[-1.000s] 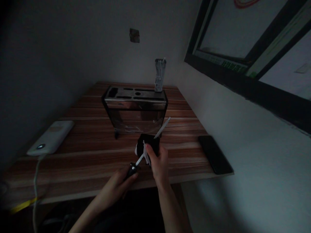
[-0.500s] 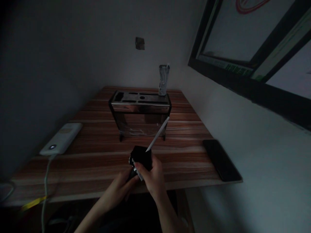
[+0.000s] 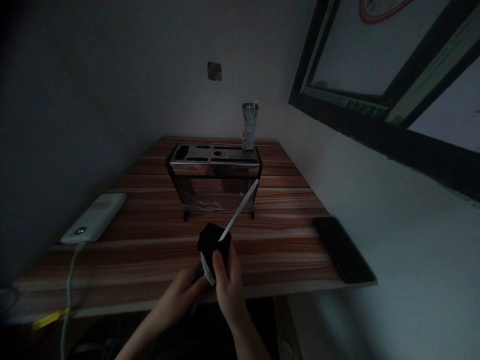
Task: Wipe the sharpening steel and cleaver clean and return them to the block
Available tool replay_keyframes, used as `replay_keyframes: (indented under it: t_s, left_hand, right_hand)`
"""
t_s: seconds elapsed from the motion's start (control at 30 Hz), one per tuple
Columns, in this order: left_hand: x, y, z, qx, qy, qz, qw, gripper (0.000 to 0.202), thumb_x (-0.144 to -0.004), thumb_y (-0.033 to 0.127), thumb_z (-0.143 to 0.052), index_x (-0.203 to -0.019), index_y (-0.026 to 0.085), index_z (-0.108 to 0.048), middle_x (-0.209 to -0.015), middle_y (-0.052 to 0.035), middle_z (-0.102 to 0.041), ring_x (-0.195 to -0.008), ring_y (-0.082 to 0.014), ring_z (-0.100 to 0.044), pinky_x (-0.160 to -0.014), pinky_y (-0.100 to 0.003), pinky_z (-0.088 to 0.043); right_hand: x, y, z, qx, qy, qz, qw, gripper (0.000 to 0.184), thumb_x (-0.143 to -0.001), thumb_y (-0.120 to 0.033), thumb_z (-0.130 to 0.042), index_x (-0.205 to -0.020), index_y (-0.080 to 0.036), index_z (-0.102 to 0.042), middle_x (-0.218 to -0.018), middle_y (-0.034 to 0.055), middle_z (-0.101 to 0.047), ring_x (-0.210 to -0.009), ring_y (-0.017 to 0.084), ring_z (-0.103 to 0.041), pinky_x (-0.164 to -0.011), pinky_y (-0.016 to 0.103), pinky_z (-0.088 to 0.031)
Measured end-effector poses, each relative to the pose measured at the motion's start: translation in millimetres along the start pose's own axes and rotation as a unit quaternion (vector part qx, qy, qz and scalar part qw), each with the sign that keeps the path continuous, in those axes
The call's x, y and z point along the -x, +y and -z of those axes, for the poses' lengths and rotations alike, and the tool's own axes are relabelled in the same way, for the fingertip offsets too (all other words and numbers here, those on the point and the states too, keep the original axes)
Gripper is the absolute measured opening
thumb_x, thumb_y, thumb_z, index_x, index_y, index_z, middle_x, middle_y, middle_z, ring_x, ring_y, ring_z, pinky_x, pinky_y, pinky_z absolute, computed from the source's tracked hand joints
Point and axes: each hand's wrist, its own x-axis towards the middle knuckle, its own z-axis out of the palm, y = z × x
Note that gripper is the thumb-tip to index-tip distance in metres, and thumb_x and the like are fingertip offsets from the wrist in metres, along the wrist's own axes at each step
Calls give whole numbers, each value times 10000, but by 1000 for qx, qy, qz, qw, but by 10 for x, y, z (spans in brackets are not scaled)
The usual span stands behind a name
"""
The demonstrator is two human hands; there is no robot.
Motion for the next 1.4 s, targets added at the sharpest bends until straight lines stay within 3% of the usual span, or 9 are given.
replay_keyframes:
  t_s: [0.17,0.37,0.43,0.7,0.97,1.07,1.27,1.4]
  left_hand:
    - [-8,46,24,-7,4,-19,1000,297,-875,380,-463,-952,138,-616,-753,-35,-664,-718,-186,-615,-652,-238,-482]
    - [-8,44,38,-30,-2,-40,999,227,-872,313,-462,-889,150,-619,-857,-61,-700,-811,-208,-642,-756,-267,-476]
    - [-9,38,36,-39,-7,-43,998,227,-873,308,-459,-914,151,-617,-895,-64,-701,-821,-207,-642,-764,-264,-468]
    - [3,54,47,-55,-32,-39,997,248,-883,311,-459,-1008,163,-614,-984,-62,-705,-897,-223,-643,-806,-266,-448]
    - [-5,55,44,-45,-48,-26,997,283,-898,323,-480,-1112,168,-580,-1030,-60,-694,-917,-213,-644,-832,-265,-448]
    - [-3,20,35,-48,-46,-31,997,259,-897,329,-483,-1067,173,-600,-1006,-54,-694,-951,-213,-630,-850,-259,-441]
    - [18,-16,31,-82,-34,-31,996,269,-898,377,-459,-1004,180,-607,-890,-34,-694,-826,-194,-631,-753,-237,-454]
    - [31,1,44,-100,-38,-19,994,309,-897,418,-431,-972,179,-613,-848,-34,-695,-779,-189,-627,-705,-229,-454]
  right_hand:
    - [-33,-15,-23,7,21,-2,1000,461,-786,-546,-591,-1085,-205,-672,-1097,91,-695,-1051,261,-622,-910,375,-482]
    - [-128,-118,69,2,-90,3,996,339,-748,-394,-682,-997,-164,-674,-927,86,-730,-848,230,-678,-749,319,-536]
    - [-138,-131,103,1,-98,-7,995,326,-720,-365,-709,-974,-163,-674,-895,79,-733,-819,224,-681,-713,302,-540]
    - [-142,-110,121,-30,-37,-27,998,319,-623,-318,-779,-890,-169,-688,-819,66,-741,-743,217,-688,-655,294,-551]
    - [-177,-87,191,-40,-32,-26,998,311,-652,-347,-777,-900,-178,-696,-835,55,-743,-754,206,-687,-676,288,-549]
    - [-215,-84,221,-54,-17,-26,998,314,-647,-341,-787,-897,-178,-693,-825,47,-742,-736,194,-688,-662,272,-547]
    - [-344,-199,300,-97,-8,-36,995,291,-675,-353,-769,-876,-166,-673,-726,51,-732,-514,150,-637,-420,214,-482]
    - [-480,-345,356,-120,27,-5,992,282,-629,-349,-798,-802,-164,-674,-647,24,-709,-448,110,-588,-379,180,-450]
